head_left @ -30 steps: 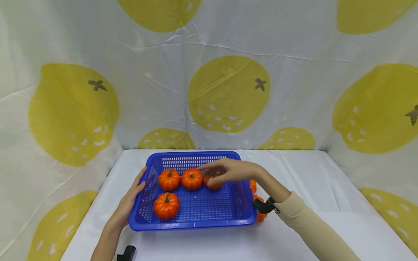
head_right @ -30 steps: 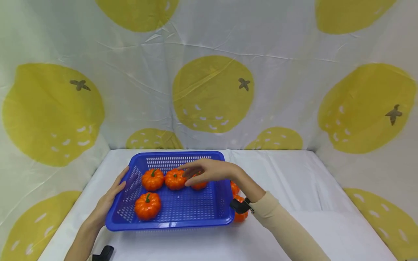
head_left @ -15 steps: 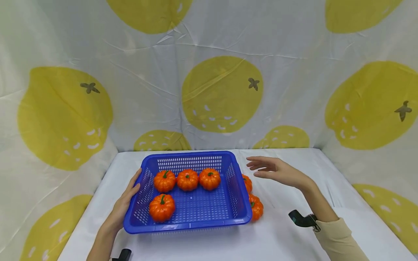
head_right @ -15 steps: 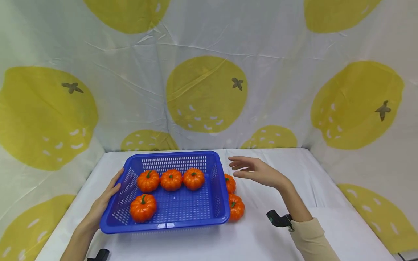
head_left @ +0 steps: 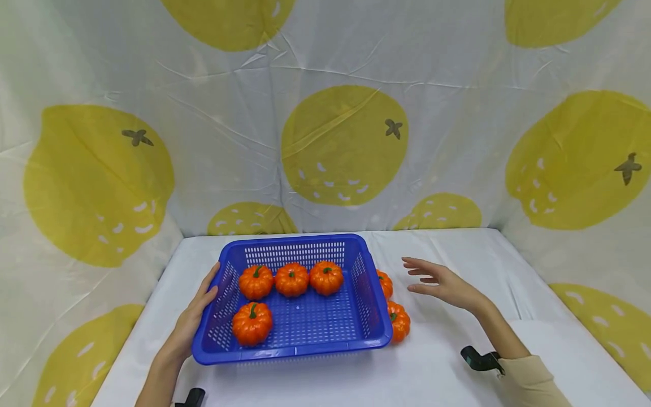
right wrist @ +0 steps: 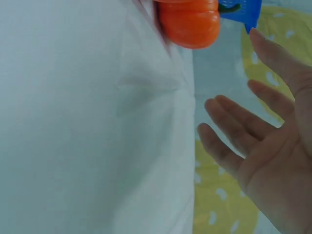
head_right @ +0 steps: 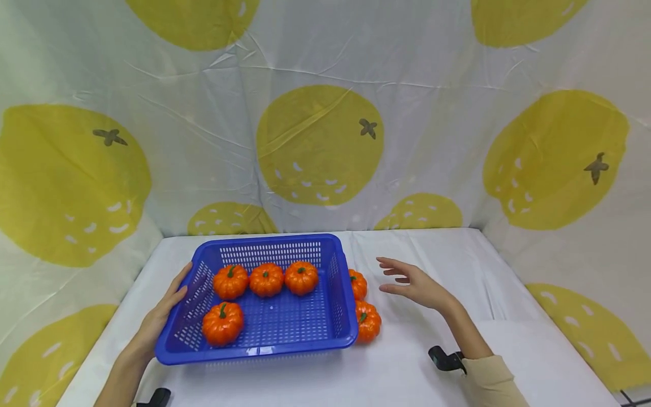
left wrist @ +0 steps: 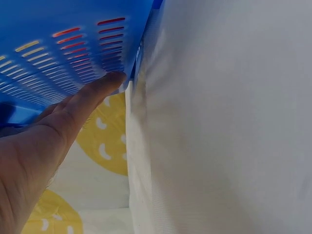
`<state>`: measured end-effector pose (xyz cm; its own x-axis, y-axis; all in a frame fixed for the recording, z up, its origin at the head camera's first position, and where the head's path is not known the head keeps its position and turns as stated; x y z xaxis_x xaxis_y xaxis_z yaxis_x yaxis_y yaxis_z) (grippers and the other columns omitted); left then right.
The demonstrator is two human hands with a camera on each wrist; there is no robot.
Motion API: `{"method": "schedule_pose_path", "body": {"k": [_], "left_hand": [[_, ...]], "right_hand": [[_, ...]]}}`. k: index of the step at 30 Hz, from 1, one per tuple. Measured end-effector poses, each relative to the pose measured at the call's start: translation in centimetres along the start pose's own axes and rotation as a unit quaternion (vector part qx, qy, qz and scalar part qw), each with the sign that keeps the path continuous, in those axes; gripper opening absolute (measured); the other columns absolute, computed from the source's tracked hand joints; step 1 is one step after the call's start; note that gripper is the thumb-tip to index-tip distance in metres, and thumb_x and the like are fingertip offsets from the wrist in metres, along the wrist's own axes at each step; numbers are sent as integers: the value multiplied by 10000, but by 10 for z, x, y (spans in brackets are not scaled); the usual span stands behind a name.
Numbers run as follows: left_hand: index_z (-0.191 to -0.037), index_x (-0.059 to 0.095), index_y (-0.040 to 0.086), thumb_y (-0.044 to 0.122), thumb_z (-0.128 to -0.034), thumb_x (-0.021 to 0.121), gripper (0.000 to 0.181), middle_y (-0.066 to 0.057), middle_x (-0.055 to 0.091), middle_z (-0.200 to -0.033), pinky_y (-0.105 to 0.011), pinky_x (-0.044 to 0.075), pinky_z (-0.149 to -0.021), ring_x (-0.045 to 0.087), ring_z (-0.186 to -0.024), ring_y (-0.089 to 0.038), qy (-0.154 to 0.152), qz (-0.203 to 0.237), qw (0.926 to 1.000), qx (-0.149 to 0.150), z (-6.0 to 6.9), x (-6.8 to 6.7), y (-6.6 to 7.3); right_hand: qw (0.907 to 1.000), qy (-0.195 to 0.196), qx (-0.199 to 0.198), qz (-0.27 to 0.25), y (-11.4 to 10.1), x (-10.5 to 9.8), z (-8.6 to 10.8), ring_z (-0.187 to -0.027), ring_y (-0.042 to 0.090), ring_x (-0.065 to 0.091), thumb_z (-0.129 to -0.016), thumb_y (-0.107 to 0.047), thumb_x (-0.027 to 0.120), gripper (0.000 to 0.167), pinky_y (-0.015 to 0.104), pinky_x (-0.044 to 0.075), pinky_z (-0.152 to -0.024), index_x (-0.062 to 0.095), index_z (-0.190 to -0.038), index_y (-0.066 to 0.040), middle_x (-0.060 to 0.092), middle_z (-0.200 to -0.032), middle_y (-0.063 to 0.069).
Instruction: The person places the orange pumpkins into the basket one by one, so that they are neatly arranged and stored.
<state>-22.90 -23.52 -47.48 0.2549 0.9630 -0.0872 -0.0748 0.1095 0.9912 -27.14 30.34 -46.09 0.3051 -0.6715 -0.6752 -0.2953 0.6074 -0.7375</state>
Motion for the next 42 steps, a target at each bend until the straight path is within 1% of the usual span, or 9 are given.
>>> {"method": "schedule_pose_path", "body": {"k": [4,11,18,24,26,32,37,40,42], "left_hand": [[-1661,8,415,451,-1129,241,582,-73,-96,-1762,-769,15,-1210,-20,-1589,-482,8,-10,10000,-10,1,0,0],[-1661,11,412,443,-1131,242,579,-65,-104,-1761,-765,1,-1214,-33,-1590,-470,-42,62,10000,11,0,0,1],[-1660,20,422,443,-1130,246,577,-57,-99,-1763,-770,6,-1211,-40,-1592,-472,-39,32,10000,17,-1,1,1],[-1663,20,408,426,-1134,237,573,-57,-91,-1763,-770,2,-1211,-38,-1592,-471,-71,42,9999,92,0,1,1],[-1663,21,410,430,-1133,240,573,-57,-88,-1763,-768,3,-1212,-35,-1592,-471,-69,46,9999,86,0,0,1],[-1664,18,404,426,-1133,240,575,-61,-89,-1763,-763,-2,-1216,-37,-1593,-467,-65,47,9999,72,1,0,1],[-1662,18,411,430,-1132,240,575,-60,-91,-1763,-769,4,-1211,-30,-1591,-472,-49,25,10000,63,1,0,1],[-1661,15,415,433,-1131,237,575,-62,-94,-1763,-770,10,-1210,-22,-1590,-479,-46,24,10000,57,1,1,1],[-1661,13,416,435,-1131,238,576,-65,-94,-1762,-768,11,-1212,-18,-1589,-478,-50,35,10000,59,1,1,1]], "right_hand": [[9995,-160,33,-288,10,7,-5,-1369,458,542,-990,-276,699,689,577,508,-1070,406,-1583,-84,485,-1564,239],[9976,-404,-35,-564,10,20,-18,-1353,436,564,-978,-267,716,712,422,561,-1050,400,-1589,-80,499,-1556,237],[9955,-618,-256,-667,7,31,-27,-1347,428,562,-980,-217,712,707,492,533,-1078,391,-1583,-33,485,-1567,237],[9930,-770,-224,-867,4,37,-34,-1332,431,566,-973,-223,726,675,238,539,-1012,441,-1567,-80,481,-1575,223],[9927,-758,-232,-909,3,37,-35,-1302,429,587,-968,-220,734,652,196,536,-974,472,-1548,-75,510,-1548,228],[9944,-585,-282,-831,8,34,-32,-1249,422,619,-960,-193,743,610,202,566,-929,519,-1508,-46,584,-1469,232],[9957,-418,-232,-795,15,27,-27,-1243,427,623,-950,-189,754,606,205,570,-918,532,-1498,-53,630,-1420,211],[9961,-392,-185,-770,17,24,-24,-1261,427,611,-947,-196,757,633,215,568,-939,513,-1512,-50,615,-1444,204],[9964,-444,-182,-705,18,23,-24,-1295,438,589,-952,-206,751,668,311,577,-997,475,-1540,-51,578,-1489,205]]}}
Point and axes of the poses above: each hand's wrist, its own z-axis away from the middle knuckle, its own x-axis out of the palm, y = z × x, the point moved 4 cm from there along -z, towards the middle knuckle
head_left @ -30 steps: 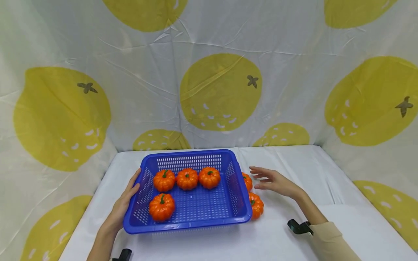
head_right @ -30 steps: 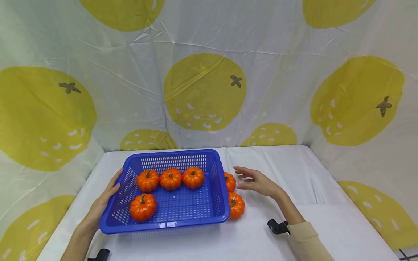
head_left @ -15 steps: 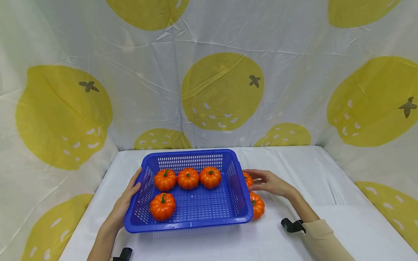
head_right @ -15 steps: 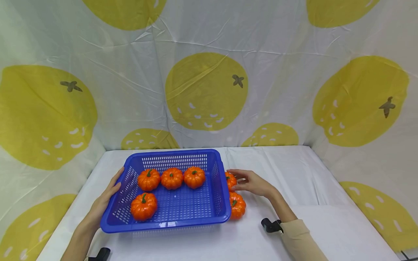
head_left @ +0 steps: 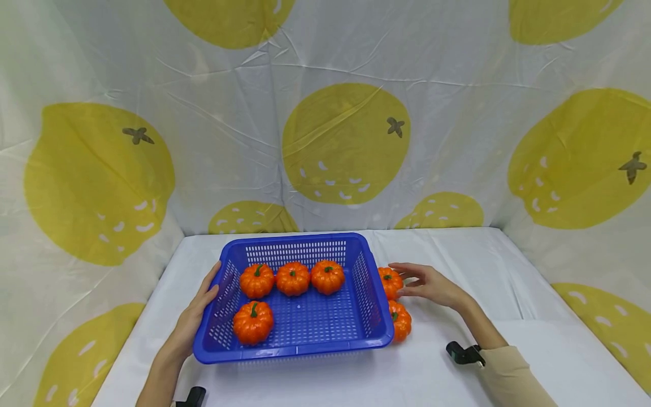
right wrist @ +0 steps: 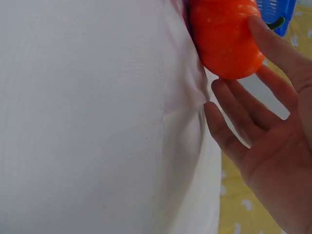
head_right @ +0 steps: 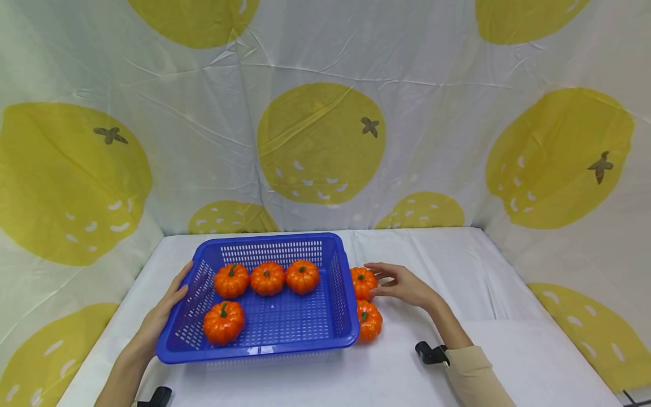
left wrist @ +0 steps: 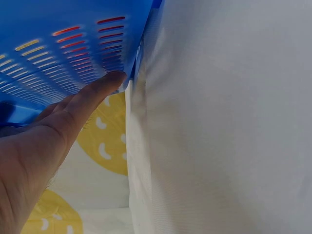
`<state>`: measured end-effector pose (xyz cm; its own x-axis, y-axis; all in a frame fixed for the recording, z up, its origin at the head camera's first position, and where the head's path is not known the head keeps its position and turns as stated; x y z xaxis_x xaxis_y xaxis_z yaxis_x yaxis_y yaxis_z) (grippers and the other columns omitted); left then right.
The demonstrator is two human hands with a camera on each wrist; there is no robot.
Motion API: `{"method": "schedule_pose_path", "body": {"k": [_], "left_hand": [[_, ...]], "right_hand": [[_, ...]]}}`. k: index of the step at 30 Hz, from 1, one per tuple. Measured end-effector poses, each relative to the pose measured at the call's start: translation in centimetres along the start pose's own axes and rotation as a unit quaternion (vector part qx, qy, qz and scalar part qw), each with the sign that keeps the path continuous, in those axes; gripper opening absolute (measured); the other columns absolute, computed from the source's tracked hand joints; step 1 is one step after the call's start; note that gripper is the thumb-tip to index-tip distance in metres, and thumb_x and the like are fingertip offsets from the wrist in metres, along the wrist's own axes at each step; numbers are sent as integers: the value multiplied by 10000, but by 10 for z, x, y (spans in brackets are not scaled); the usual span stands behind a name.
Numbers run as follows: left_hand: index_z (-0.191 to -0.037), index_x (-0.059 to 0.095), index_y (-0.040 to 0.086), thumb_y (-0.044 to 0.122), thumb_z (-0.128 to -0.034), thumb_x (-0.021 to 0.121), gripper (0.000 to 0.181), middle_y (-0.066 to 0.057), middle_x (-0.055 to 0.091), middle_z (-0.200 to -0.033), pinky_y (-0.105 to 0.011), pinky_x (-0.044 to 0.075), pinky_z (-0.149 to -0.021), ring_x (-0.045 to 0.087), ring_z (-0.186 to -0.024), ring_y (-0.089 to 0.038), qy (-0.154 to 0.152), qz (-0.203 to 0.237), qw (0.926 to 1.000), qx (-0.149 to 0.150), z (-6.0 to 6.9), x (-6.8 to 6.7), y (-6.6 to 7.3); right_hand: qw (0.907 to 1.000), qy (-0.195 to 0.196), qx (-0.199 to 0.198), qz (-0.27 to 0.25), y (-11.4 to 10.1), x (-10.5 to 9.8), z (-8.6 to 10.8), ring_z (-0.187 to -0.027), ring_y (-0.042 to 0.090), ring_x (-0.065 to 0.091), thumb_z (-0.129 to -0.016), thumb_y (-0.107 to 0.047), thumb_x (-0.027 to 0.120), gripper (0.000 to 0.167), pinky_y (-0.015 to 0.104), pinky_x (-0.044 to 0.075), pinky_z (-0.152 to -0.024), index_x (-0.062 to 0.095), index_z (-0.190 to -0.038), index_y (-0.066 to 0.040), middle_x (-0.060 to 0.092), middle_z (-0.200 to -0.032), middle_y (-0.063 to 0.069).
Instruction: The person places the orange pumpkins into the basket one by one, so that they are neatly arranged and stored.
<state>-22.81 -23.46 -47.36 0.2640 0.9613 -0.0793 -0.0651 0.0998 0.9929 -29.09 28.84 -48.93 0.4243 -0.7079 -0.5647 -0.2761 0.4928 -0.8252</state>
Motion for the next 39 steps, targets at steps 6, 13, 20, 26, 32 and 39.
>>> {"method": "schedule_pose_path", "body": {"k": [6,13,20,26,32,39], "left_hand": [[-1660,11,417,435,-1131,236,575,-68,-96,-1762,-765,12,-1213,-15,-1589,-478,-11,19,10000,1,0,0,0],[-1660,23,419,441,-1131,252,577,-54,-88,-1764,-764,2,-1215,-36,-1594,-469,10,-4,10000,-5,-1,0,1],[-1661,22,415,443,-1130,249,578,-58,-92,-1763,-767,2,-1213,-34,-1592,-473,18,6,10000,13,-1,-1,1],[-1663,23,408,452,-1127,254,585,-63,-81,-1765,-767,18,-1212,-20,-1593,-481,56,-36,10000,-8,-1,1,0],[-1664,18,401,444,-1129,242,582,-70,-86,-1763,-773,13,-1208,-19,-1591,-487,33,-9,10000,28,-1,2,-1],[-1663,18,405,444,-1130,236,578,-68,-87,-1763,-760,21,-1215,-1,-1589,-482,34,-6,10000,50,-1,0,-1]], "right_hand": [[9997,-63,-123,203,-4,5,-4,-1359,432,552,-937,-248,770,731,583,499,-1088,443,-1564,-62,532,-1549,177],[9989,247,-15,405,1,-6,9,-1260,339,629,-916,-238,795,658,292,563,-1007,534,-1500,-83,622,-1450,162],[9993,233,-2,280,3,-6,15,-1387,430,520,-899,-219,807,776,360,526,-1098,438,-1562,-51,524,-1556,171],[9995,297,57,93,3,-1,12,-1374,314,563,-878,-245,835,776,180,505,-1048,477,-1543,-66,524,-1558,162],[9985,539,-14,-76,0,-11,22,-1229,-146,547,-849,-185,855,780,104,488,-991,497,-1525,-33,520,-1548,219],[9909,1310,286,140,-14,-24,32,-1305,133,606,-898,-235,819,706,107,507,-957,521,-1529,-125,532,-1548,186]]}}
Point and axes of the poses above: each hand's wrist, its own z-axis away from the middle knuckle, its own x-axis out of the palm, y = z × x, the point moved 4 cm from there along -z, towards the middle knuckle
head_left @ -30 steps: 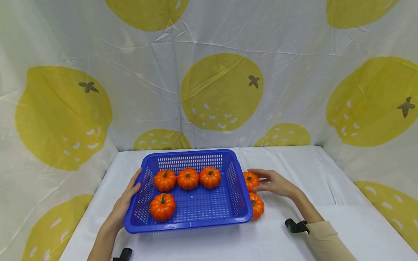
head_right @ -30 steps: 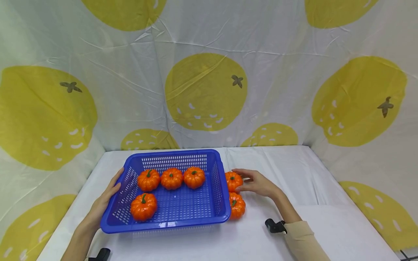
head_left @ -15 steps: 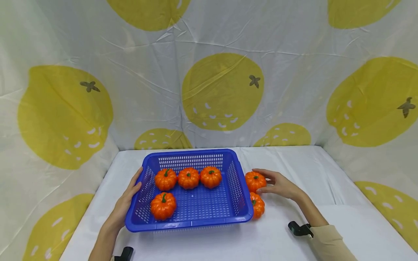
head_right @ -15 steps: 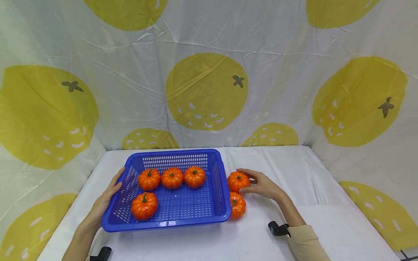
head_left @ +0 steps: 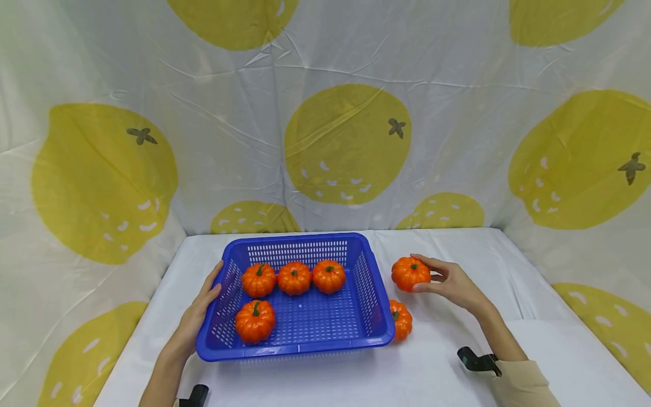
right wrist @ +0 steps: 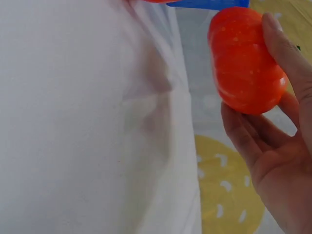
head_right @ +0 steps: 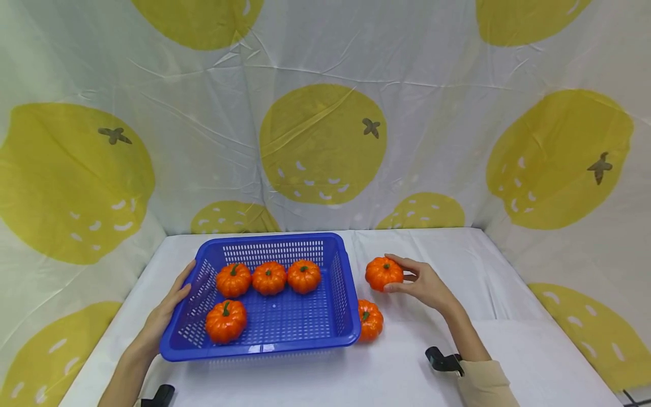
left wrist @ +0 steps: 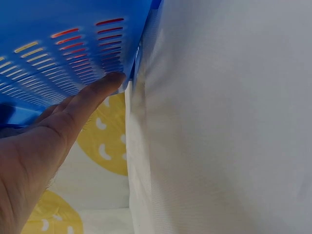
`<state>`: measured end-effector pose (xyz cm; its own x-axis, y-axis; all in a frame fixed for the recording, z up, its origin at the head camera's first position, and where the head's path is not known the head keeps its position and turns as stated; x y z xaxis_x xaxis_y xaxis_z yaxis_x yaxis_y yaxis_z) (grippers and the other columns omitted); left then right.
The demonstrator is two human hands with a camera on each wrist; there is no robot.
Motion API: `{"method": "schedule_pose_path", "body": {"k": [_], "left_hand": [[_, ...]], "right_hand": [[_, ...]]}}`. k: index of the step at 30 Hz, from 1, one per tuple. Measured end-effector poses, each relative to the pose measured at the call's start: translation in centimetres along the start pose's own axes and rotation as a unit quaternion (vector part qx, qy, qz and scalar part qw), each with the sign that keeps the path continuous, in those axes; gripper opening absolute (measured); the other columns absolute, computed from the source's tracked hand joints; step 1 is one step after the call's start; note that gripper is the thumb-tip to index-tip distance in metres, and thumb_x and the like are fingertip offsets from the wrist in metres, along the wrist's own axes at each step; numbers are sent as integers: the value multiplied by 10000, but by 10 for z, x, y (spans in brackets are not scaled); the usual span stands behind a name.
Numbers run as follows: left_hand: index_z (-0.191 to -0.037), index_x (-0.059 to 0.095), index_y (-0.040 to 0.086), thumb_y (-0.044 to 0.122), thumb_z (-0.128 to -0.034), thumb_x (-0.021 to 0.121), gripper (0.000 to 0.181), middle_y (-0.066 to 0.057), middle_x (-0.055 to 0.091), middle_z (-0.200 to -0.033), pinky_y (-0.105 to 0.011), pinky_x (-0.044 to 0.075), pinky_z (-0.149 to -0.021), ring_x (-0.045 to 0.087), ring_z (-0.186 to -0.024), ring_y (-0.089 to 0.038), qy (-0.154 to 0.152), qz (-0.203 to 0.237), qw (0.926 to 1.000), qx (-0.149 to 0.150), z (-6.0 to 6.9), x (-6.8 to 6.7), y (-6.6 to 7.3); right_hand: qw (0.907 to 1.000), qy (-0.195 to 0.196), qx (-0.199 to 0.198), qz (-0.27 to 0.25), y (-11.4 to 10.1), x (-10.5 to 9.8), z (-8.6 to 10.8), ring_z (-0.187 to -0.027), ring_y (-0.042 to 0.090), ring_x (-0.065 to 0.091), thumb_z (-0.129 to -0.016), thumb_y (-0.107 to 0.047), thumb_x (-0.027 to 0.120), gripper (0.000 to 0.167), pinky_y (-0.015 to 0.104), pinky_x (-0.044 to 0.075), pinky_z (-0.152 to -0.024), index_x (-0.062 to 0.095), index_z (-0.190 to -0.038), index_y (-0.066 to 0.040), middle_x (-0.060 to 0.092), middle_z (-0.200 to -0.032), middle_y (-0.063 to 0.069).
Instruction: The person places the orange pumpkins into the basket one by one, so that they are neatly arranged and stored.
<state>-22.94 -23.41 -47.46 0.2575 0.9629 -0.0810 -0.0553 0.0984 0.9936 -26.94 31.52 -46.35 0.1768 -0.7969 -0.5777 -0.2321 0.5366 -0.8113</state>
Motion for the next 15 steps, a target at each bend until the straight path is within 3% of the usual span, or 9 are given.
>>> {"method": "schedule_pose_path", "body": {"k": [3,6,8,12,15], "left_hand": [[-1664,15,403,445,-1130,235,579,-68,-87,-1763,-757,22,-1217,-4,-1590,-481,-6,-3,10000,-1,0,0,0],[-1664,15,401,448,-1129,236,581,-71,-86,-1763,-765,17,-1213,-17,-1591,-484,12,-13,10000,-10,1,0,0],[-1665,17,398,448,-1129,238,582,-71,-86,-1763,-772,10,-1209,-28,-1592,-482,20,-15,10000,-10,1,0,0],[-1667,18,389,435,-1132,238,580,-70,-85,-1763,-771,-1,-1210,-38,-1593,-474,-8,8,10000,25,1,0,0],[-1666,16,392,437,-1132,236,580,-74,-82,-1763,-767,8,-1212,-30,-1593,-480,-4,-21,10000,35,0,1,0]], "right_hand": [[9996,260,133,-44,-13,-3,2,-1331,399,577,-920,-253,798,712,105,522,-929,489,-1554,-149,509,-1566,190],[9989,390,165,-190,-29,-2,2,-1328,449,577,-940,-257,777,716,118,540,-915,457,-1575,-166,478,-1590,188],[9984,438,151,-313,-39,0,1,-1300,365,624,-947,-255,770,714,135,551,-912,449,-1580,-181,471,-1597,177],[9971,453,68,-606,-59,9,-3,-1220,74,652,-945,-235,771,709,153,559,-922,454,-1578,-192,481,-1591,158],[9964,434,-50,-732,-74,21,-6,-1243,38,617,-933,-224,784,711,155,546,-954,468,-1569,-187,499,-1579,144]]}}
Point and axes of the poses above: each hand's wrist, its own z-axis away from the middle knuckle, its own x-axis out of the palm, y = z × x, the point moved 4 cm from there along -z, towards the middle knuckle
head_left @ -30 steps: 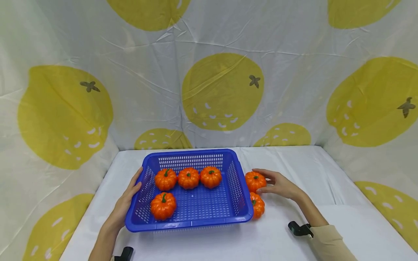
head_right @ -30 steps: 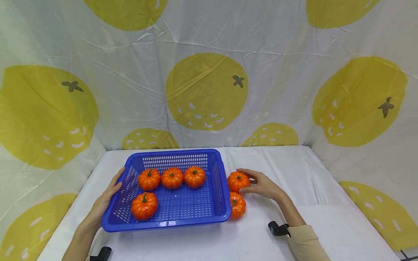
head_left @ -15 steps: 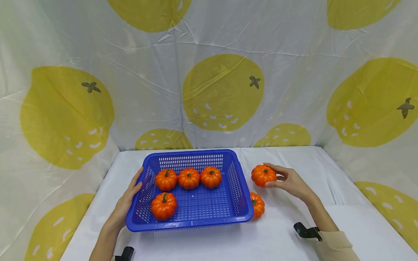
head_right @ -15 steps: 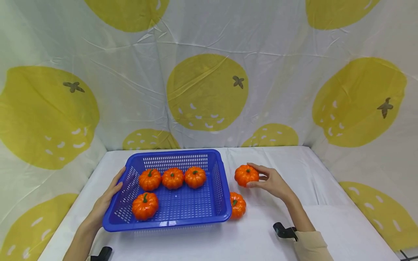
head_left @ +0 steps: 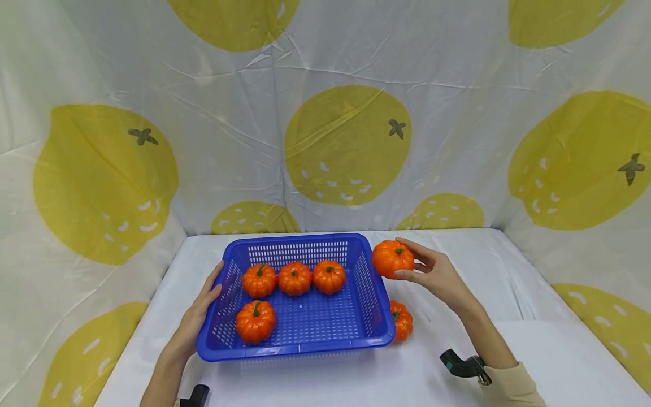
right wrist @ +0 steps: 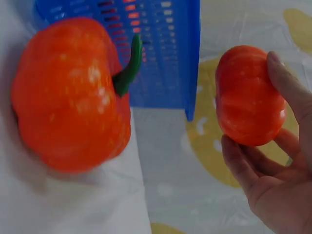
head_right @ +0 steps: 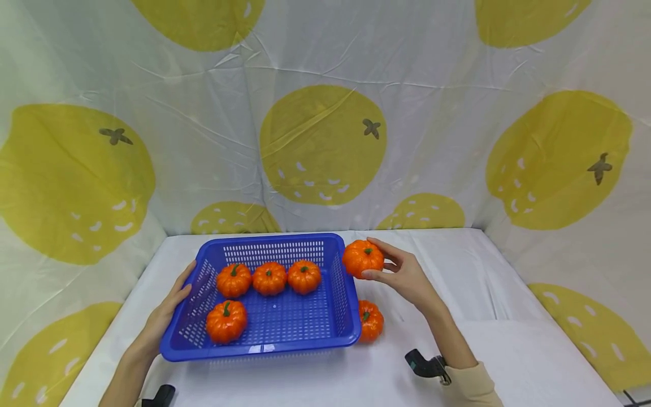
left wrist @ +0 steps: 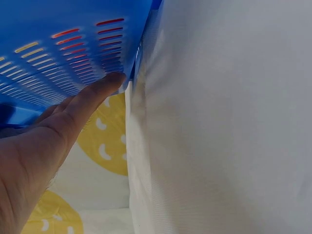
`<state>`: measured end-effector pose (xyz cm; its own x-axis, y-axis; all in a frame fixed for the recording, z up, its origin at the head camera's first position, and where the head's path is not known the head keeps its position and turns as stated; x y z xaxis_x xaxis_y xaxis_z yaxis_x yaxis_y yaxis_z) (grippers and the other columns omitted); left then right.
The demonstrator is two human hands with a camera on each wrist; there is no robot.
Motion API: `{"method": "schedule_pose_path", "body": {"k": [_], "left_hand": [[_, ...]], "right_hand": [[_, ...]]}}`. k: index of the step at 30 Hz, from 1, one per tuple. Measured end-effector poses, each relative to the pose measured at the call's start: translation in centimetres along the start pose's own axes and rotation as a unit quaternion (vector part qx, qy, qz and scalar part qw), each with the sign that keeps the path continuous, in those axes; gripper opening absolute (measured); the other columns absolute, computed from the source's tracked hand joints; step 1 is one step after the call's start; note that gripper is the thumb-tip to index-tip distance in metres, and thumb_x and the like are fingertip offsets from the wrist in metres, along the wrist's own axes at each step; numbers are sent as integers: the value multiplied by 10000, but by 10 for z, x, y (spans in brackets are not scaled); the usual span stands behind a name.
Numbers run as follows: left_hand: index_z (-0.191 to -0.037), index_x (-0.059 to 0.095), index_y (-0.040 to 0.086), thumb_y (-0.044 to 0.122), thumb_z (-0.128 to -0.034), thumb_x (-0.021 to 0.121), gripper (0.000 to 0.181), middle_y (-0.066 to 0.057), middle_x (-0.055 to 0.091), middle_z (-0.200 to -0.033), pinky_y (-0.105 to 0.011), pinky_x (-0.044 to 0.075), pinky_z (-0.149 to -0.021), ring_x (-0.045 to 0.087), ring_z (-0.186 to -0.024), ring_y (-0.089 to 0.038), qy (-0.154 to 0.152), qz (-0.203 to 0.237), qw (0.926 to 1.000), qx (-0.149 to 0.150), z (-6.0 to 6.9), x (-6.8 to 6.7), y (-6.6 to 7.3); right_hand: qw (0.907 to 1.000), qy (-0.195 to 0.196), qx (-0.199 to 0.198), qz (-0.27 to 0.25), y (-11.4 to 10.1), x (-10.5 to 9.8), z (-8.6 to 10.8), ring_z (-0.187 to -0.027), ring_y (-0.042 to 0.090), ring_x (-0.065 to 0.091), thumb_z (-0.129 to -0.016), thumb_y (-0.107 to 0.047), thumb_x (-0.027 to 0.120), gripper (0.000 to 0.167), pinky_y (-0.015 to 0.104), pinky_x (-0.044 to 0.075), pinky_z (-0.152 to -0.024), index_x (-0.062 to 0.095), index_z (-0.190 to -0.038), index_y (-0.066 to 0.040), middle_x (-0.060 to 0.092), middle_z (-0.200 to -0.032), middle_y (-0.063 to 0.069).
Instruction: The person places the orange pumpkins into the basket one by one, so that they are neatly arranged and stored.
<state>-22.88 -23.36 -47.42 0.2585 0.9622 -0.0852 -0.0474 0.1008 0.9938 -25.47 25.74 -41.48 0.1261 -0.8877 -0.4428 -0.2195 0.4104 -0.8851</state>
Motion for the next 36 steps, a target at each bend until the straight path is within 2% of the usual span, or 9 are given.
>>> {"method": "schedule_pose_path", "body": {"k": [4,6,12,17,22,27,32,36], "left_hand": [[-1661,18,415,458,-1127,241,581,-77,-73,-1764,-751,45,-1217,9,-1589,-495,57,-71,9999,-60,0,0,0],[-1660,22,420,461,-1125,244,581,-76,-68,-1765,-746,52,-1218,19,-1588,-495,78,-84,9999,-79,1,0,-1],[-1661,25,415,457,-1125,249,583,-75,-66,-1765,-760,41,-1211,10,-1589,-496,87,-82,9999,-67,1,1,0],[-1662,24,415,454,-1125,250,583,-77,-66,-1765,-757,47,-1210,11,-1588,-498,67,-73,9999,-34,0,0,-1],[-1661,25,416,452,-1125,249,582,-73,-68,-1765,-752,49,-1214,12,-1590,-496,67,-74,9999,-26,0,0,-1],[-1662,21,412,449,-1126,247,583,-75,-74,-1764,-756,49,-1211,7,-1588,-499,50,-73,10000,-7,0,0,-1],[-1659,15,422,452,-1126,245,582,-80,-76,-1763,-746,71,-1213,26,-1586,-498,49,-85,9999,-34,1,-1,-2],[-1657,14,432,462,-1124,249,583,-71,-80,-1764,-749,76,-1212,20,-1587,-498,60,-127,9999,-67,1,-2,0]], "right_hand": [[9998,-93,-158,74,-17,24,-2,-1352,258,584,-904,-248,814,731,191,540,-1006,487,-1553,-172,527,-1560,120],[9996,-151,-211,109,-24,37,-3,-1376,327,560,-889,-265,830,736,247,545,-1039,503,-1542,-175,543,-1548,106],[9986,-413,-299,-124,-41,72,-8,-1374,371,564,-843,-272,870,729,482,522,-1093,555,-1499,-226,542,-1547,91],[9977,-577,-118,-341,-53,98,-11,-1339,415,582,-795,-295,908,763,521,537,-1069,578,-1479,-225,541,-1542,95],[9982,-517,12,-311,-61,119,-13,-1330,363,598,-741,-282,946,768,469,559,-1051,628,-1439,-236,570,-1520,72],[9988,-485,31,-80,-66,139,-16,-1217,297,662,-716,-258,966,738,449,577,-1023,675,-1391,-196,638,-1447,93],[9975,-645,27,279,-68,155,-18,-1128,277,678,-685,-240,984,738,475,589,-990,698,-1359,-142,663,-1382,147],[9941,-957,118,494,-67,164,-20,-1162,275,659,-673,-230,991,742,493,555,-1042,703,-1348,-121,692,-1333,137]]}}
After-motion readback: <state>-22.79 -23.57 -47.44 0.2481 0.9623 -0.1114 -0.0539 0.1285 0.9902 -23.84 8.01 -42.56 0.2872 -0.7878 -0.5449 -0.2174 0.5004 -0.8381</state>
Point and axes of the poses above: each hand's wrist, its own z-axis away from the middle knuckle, its own x-axis out of the palm, y = z × x, the point moved 4 cm from there along -z, towards the middle knuckle
